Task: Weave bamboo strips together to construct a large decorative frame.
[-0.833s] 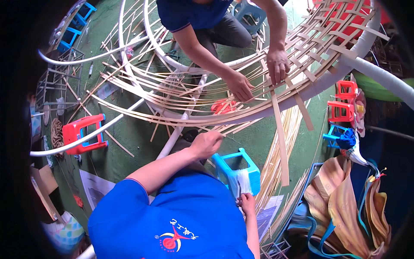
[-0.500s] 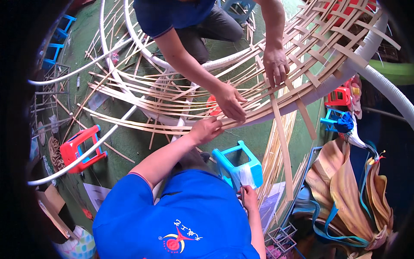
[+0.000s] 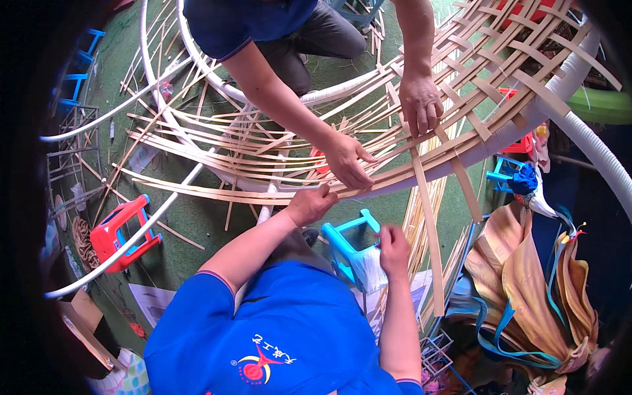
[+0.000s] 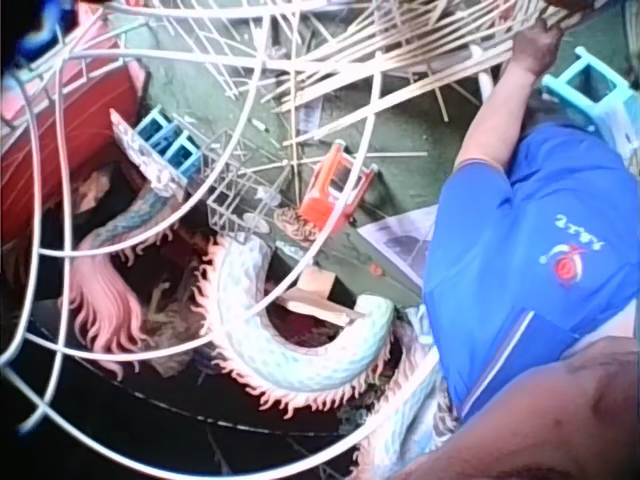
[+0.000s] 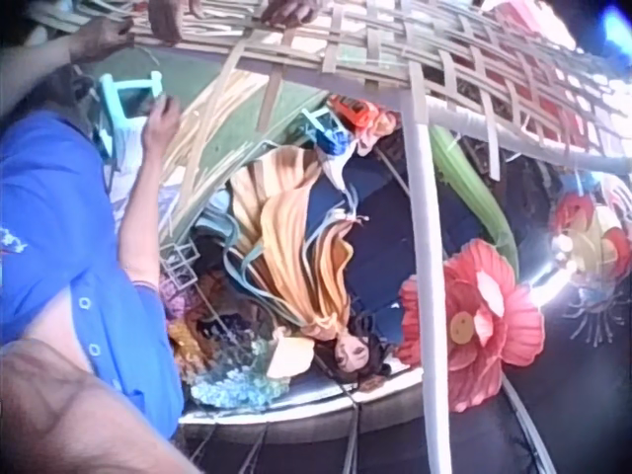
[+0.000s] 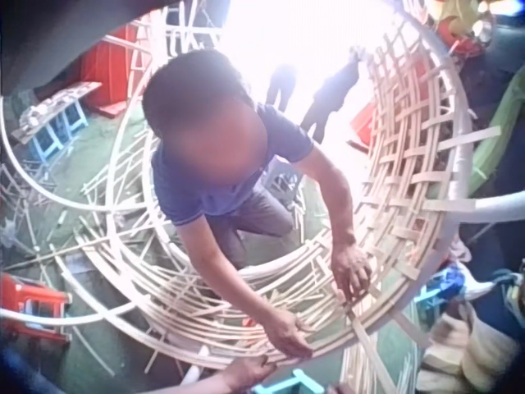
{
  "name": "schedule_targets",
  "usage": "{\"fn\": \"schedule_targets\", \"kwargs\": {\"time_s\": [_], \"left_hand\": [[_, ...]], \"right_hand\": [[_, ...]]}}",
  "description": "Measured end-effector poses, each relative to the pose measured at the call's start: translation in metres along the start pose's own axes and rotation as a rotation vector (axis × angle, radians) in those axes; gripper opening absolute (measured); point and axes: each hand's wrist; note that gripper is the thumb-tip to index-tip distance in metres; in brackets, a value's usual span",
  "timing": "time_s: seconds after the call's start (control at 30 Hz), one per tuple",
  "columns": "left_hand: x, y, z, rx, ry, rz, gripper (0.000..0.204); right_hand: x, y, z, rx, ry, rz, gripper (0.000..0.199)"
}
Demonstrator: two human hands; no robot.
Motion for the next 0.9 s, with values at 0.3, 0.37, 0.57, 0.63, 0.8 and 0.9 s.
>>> {"fn": "schedule_targets", "kwargs": {"time_s": [0.3,0.37,0.57,0.63,0.8,0.9], "left_hand": [[0.003,0.0,0.001,-0.038,0.012,0.011,0.013],[0.003,-0.001,0.0,-0.05,0.052,0.031,0.015],[0.007,-0.001,0.0,-0.077,0.077,0.026,0.03],[0.01,0.0,0.0,-0.074,0.04,-0.001,0.033],[0.007,0.002,0.0,-0.073,0.047,-0.012,0.029],[0.013,-0.006,0.003,-0.083,-0.049,-0.013,0.026]], "right_hand": [[0.017,-0.077,-0.077,-0.101,0.193,-0.073,0.038],[0.021,-0.077,-0.077,-0.127,0.2,-0.054,0.036],[0.021,-0.077,-0.082,-0.163,0.262,0.126,0.034],[0.02,-0.074,-0.083,-0.196,0.285,0.219,0.034],[0.024,-0.076,-0.083,-0.273,0.355,0.349,0.032],[0.025,-0.083,-0.083,-0.187,0.329,0.365,0.031]]}}
Point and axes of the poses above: each hand's wrist, its own z-axis away from the middle knuckle, its own x-axis out of the palm, y = z × x, and after that the axes turned 5 degrees about -y, right-handed
